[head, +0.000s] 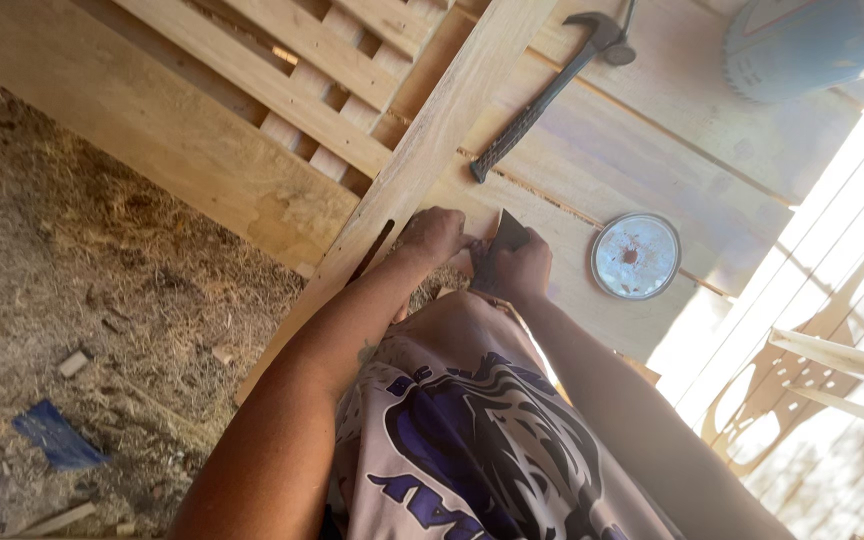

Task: The person applies wood putty to the joints and surfaces of a wooden bench frame using a metal scraper and their fingers to smooth the material into place.

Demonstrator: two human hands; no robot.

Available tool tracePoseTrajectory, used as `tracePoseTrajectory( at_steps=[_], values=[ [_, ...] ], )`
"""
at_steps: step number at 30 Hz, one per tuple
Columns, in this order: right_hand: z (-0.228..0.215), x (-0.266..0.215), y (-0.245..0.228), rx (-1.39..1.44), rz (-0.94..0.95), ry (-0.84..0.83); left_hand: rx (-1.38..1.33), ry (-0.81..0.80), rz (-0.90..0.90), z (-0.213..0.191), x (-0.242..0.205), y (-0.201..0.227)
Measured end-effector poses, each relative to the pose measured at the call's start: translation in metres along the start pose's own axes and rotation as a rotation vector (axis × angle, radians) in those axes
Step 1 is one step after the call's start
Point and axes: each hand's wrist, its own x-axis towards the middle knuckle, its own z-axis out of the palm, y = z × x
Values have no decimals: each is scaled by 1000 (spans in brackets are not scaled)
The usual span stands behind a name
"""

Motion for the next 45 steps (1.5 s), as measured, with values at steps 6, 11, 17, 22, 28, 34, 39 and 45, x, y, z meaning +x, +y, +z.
tracePoseTrajectory(
  at_steps=[6,11,17,22,28,34,39,45],
  values=[
    [18,41,22,-253,-104,-47,3,133,55,-5,-11,1],
    [-51,1,30,-266,-254,-158,-19,119,67,-14,-21,7],
    [-30,12,8,-556,-359,-279,-113,170,194,2,-13,-14],
    [-7,5,-26,-362,-78,-167,-74,253,156,17,0,-12],
    [8,22,-26,-246,-121,-52,-119,208,138,11,5,-9],
    [16,43,-7,36,-230,-23,-85,179,89,-3,3,-7],
    [-37,32,66,-413,-306,-253,-176,148,144,3,-3,-13],
    [-28,-7,57,-336,-281,-144,-83,246,198,3,-5,-7]
  ],
)
